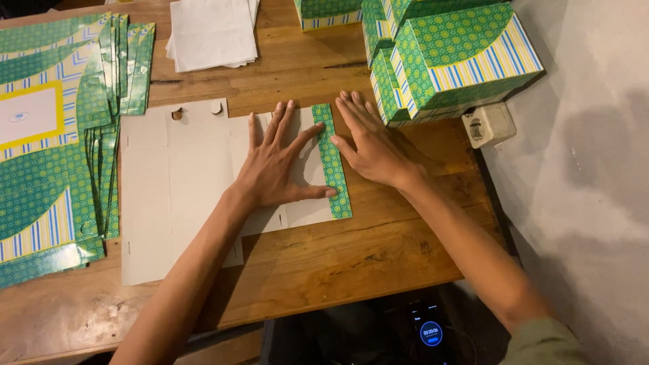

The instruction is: The person folds flat cardboard pieces into small boxes by creasing along pre-scored lines and tucking flaps into slots. They handle multiple flat pieces, fold each into a box shape, and place finished boxes in a stack on the right side of the table.

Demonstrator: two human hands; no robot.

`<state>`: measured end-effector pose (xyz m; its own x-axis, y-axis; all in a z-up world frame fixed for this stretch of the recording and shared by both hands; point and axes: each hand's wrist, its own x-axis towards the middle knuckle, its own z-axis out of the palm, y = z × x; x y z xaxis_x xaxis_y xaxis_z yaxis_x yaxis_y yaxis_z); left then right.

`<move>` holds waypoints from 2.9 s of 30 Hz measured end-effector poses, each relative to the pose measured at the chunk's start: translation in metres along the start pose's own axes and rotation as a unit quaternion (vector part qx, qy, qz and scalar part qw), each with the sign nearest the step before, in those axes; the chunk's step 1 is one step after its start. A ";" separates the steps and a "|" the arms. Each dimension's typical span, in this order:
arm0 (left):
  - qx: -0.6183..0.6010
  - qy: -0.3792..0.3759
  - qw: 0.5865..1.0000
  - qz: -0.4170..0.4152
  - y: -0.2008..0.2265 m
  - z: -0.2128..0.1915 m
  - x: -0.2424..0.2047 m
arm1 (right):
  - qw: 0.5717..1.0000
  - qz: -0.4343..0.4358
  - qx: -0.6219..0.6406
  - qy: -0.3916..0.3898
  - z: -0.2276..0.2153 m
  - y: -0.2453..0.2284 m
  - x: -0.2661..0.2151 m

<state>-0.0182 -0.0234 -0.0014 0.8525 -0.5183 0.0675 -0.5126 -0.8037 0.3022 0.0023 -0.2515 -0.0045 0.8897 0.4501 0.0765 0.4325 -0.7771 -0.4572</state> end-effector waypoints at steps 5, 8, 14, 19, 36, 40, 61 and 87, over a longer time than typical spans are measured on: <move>0.008 0.015 1.000 0.010 -0.001 0.002 -0.002 | 1.000 0.014 0.015 -0.013 -0.010 -0.019 -0.035; 0.009 0.022 1.000 0.014 0.000 0.003 -0.001 | 0.999 0.013 0.025 -0.022 -0.012 -0.024 -0.054; 0.007 0.015 1.000 0.015 0.000 0.002 -0.001 | 0.998 0.015 0.045 -0.045 -0.017 -0.035 -0.085; 0.007 0.006 1.000 0.016 0.000 0.001 0.000 | 0.996 0.013 0.075 -0.049 -0.019 -0.039 -0.098; -0.003 0.004 1.000 0.014 0.001 -0.002 -0.001 | 0.995 0.041 0.083 0.036 -0.009 -0.038 -0.034; 0.001 0.001 1.000 0.012 -0.001 0.000 -0.001 | 0.996 0.036 0.062 0.045 0.002 -0.028 -0.008; 0.012 0.004 1.000 0.017 0.000 0.000 -0.001 | 0.995 0.039 0.066 0.066 0.000 -0.025 -0.011; 0.012 -0.001 1.000 0.014 0.001 -0.003 -0.003 | 0.999 -0.007 0.036 0.022 -0.007 -0.037 -0.040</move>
<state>-0.0206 -0.0218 0.0020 0.8371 -0.5420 0.0738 -0.5394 -0.7954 0.2765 -0.0486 -0.2437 0.0158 0.8895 0.4402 0.1224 0.4357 -0.7365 -0.5174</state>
